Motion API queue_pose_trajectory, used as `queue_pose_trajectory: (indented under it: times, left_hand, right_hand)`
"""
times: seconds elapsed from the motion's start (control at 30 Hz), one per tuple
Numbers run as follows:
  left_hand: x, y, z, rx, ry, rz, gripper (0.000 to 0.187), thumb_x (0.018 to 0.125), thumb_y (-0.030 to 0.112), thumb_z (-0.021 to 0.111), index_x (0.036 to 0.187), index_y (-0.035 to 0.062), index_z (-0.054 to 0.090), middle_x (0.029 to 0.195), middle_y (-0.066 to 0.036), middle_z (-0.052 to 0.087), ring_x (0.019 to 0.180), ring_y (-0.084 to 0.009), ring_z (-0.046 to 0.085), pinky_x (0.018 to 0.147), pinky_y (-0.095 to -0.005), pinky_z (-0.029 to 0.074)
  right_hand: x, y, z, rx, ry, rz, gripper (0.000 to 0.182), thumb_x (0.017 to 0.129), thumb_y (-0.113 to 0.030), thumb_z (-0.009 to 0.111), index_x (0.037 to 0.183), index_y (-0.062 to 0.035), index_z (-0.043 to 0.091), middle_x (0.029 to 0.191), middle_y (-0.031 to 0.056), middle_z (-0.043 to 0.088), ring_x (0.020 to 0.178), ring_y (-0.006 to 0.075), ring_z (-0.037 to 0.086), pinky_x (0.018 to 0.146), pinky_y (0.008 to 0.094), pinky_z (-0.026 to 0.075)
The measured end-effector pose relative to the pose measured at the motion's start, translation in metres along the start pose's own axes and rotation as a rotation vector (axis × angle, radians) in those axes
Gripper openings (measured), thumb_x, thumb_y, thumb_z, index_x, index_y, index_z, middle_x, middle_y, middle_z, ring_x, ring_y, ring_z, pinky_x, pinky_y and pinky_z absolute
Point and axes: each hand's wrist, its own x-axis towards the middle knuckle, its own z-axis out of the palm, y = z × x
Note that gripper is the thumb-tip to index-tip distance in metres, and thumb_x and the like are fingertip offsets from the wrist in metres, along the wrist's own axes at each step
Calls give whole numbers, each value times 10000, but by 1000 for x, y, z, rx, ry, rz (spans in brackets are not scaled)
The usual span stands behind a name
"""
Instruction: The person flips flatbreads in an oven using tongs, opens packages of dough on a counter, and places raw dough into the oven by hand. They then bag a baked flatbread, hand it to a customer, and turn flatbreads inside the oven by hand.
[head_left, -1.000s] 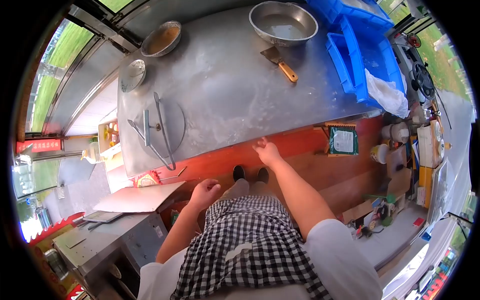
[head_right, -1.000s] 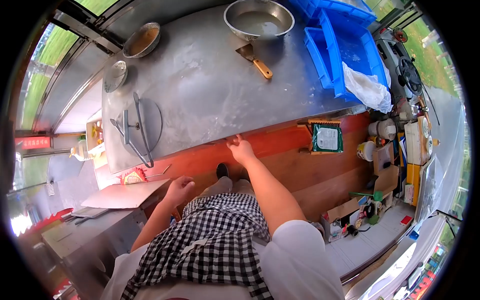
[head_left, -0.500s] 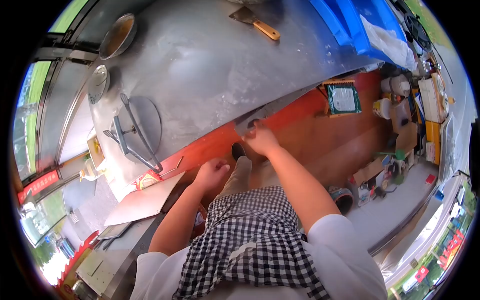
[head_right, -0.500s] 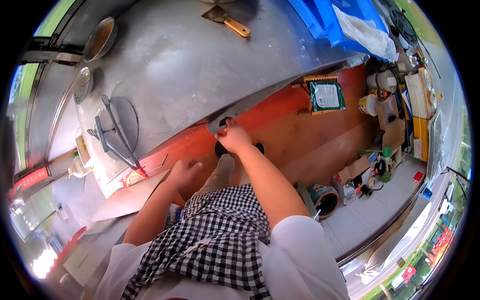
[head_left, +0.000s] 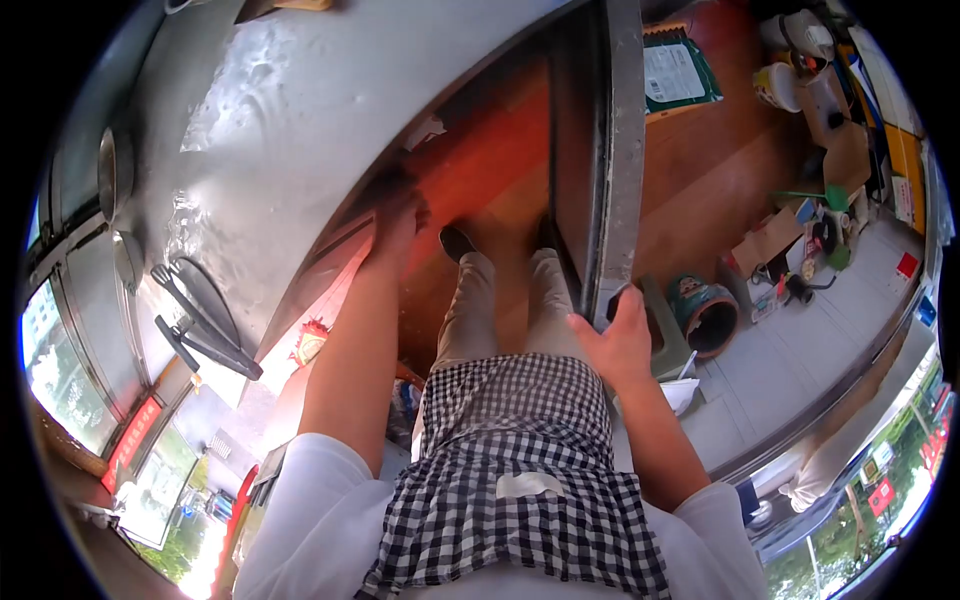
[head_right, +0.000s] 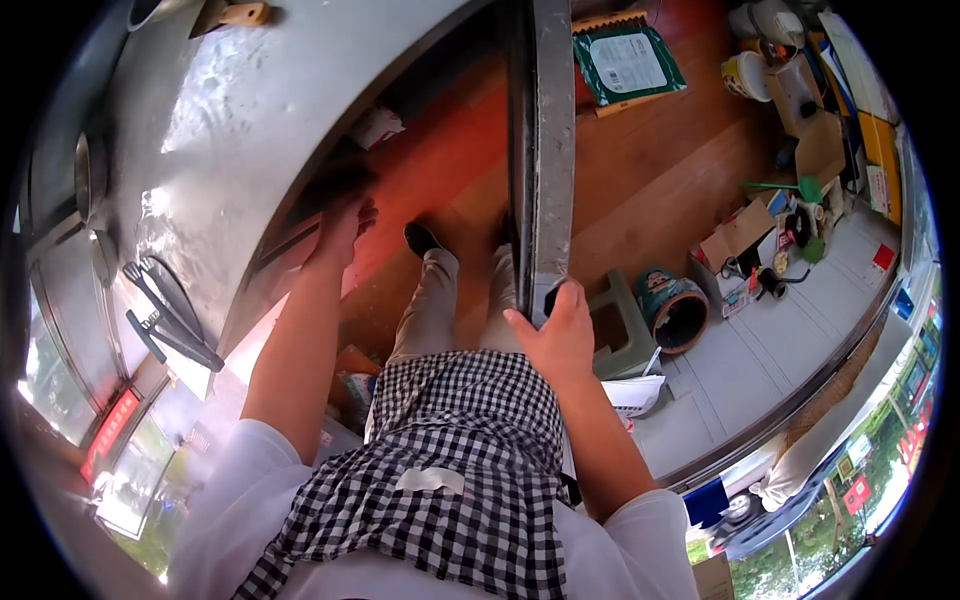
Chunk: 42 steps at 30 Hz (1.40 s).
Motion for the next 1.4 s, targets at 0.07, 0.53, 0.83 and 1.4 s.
queue_pose_trajectory:
  times: [0.07, 0.53, 0.83, 1.4]
  left_hand:
    - [23, 10, 22, -105, 133, -48, 110, 926, 220, 638, 990, 131, 629, 829, 10, 620, 722, -114, 601, 673, -267, 499]
    - [284, -110, 8, -352, 286, -174, 433, 883, 500, 674, 1190, 211, 576, 1104, -29, 591, 1045, -209, 543, 909, -439, 476]
    - [368, -128, -13, -504, 293, -58, 363, 953, 476, 550, 1203, 214, 575, 987, -16, 546, 775, -172, 521, 611, -310, 438]
    - [224, 6, 0, -52, 323, 373, 176, 899, 170, 526, 836, 72, 657, 582, -39, 532, 480, -138, 475, 466, -295, 384]
  right_hand:
    - [11, 17, -9, -40, 58, 51, 692, 727, -349, 817, 1217, -5, 470, 1144, 209, 559, 1069, 419, 560, 871, 479, 485]
    - [43, 97, -58, 4, 122, 81, 616, 660, -138, 812, 1188, 14, 533, 1127, 218, 578, 1020, 440, 573, 879, 475, 478]
    - [37, 128, -61, 50, 136, 204, 741, 649, -172, 837, 1265, 68, 503, 1171, 251, 575, 1023, 419, 594, 926, 461, 465]
    - [49, 104, -71, -14, 117, 54, 543, 663, -128, 801, 1142, 6, 586, 1098, 216, 606, 971, 430, 603, 883, 450, 485]
